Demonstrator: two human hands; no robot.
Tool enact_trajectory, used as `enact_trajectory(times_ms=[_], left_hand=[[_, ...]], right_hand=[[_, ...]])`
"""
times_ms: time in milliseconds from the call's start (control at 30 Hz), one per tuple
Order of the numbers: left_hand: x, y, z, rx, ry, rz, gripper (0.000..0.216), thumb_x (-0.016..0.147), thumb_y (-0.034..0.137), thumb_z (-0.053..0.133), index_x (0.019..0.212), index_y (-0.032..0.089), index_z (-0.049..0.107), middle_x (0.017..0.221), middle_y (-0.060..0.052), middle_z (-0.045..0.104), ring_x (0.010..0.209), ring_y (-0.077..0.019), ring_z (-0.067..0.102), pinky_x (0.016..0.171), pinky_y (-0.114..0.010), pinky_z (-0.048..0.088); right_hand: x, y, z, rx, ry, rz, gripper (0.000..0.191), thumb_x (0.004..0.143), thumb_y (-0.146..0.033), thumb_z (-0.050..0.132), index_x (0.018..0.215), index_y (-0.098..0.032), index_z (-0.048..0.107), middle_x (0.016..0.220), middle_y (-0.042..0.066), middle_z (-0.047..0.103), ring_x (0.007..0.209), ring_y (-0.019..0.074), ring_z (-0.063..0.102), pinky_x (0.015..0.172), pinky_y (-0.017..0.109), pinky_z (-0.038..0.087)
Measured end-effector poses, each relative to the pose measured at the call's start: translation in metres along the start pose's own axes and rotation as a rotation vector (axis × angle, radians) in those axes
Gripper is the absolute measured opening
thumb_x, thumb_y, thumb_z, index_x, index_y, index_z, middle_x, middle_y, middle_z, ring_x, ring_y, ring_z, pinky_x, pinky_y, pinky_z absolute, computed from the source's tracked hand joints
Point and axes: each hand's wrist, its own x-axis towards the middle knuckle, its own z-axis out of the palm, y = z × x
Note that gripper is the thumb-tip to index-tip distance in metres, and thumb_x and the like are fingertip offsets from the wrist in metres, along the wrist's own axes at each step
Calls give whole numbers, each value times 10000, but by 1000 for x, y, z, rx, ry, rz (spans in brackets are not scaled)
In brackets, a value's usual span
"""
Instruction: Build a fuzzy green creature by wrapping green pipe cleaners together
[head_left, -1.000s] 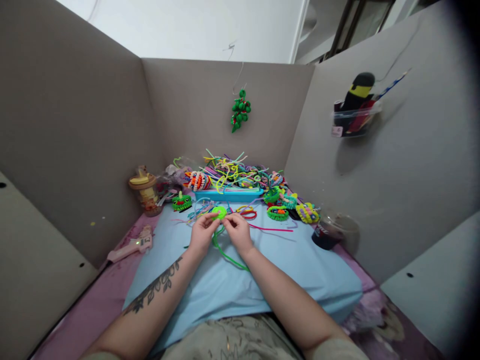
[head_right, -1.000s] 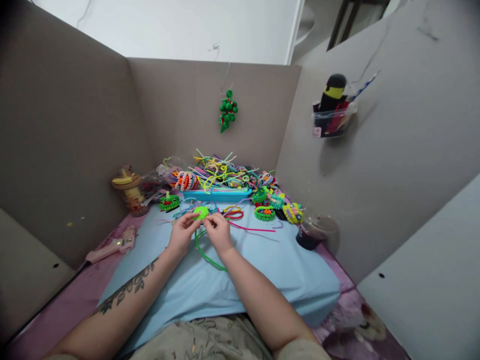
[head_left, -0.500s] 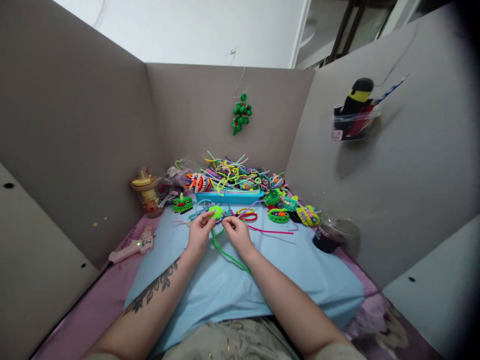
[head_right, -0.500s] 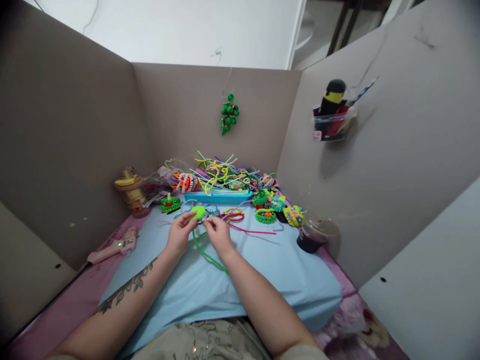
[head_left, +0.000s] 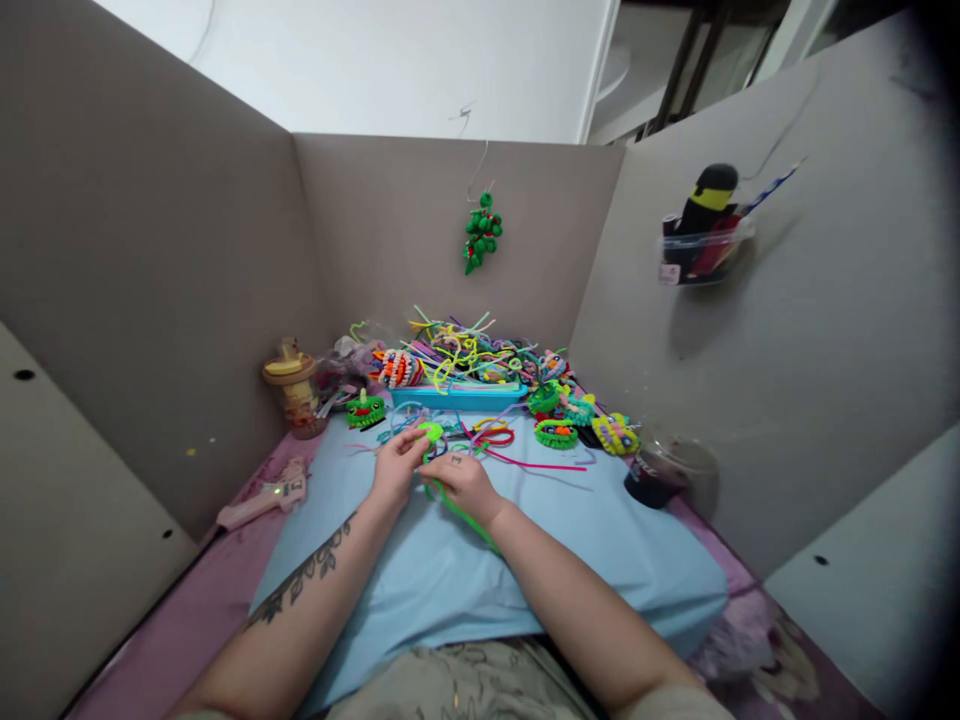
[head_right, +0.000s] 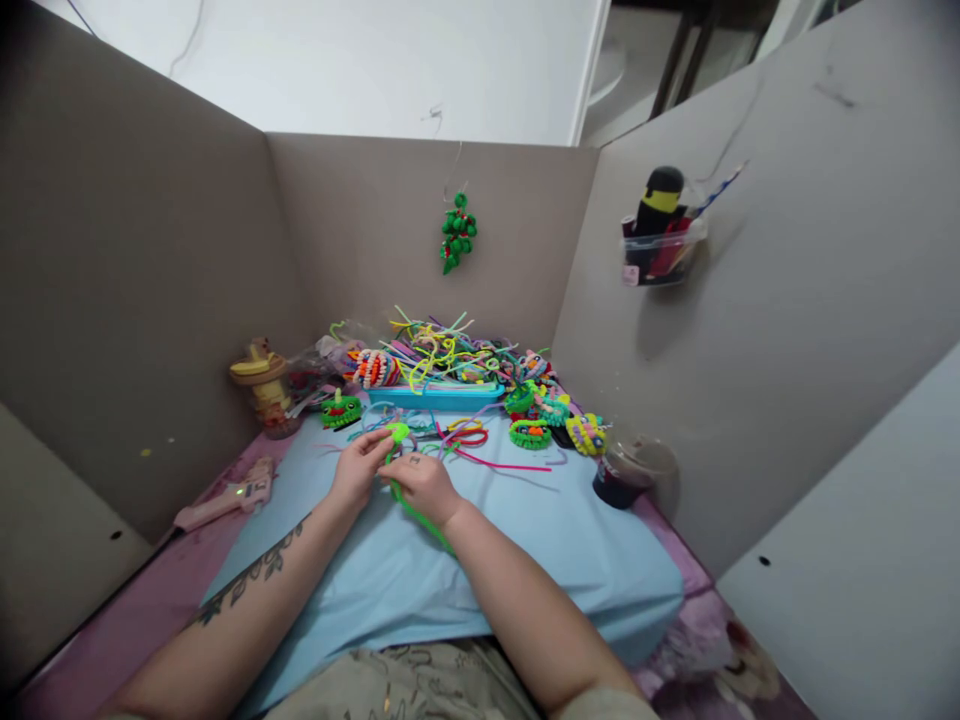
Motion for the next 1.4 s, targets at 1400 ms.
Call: enact_trajectory(times_ms=[1400], left_hand=[[-15,9,9,182,-23,217,419,586,312,750,899,183,503,877,2,602,533,-65,557,494,-185,433]], right_hand=[[5,30,-10,364,496,656,220,751,-395,586,741,-182,638,837,34,592,807,164,549,757,279,439]])
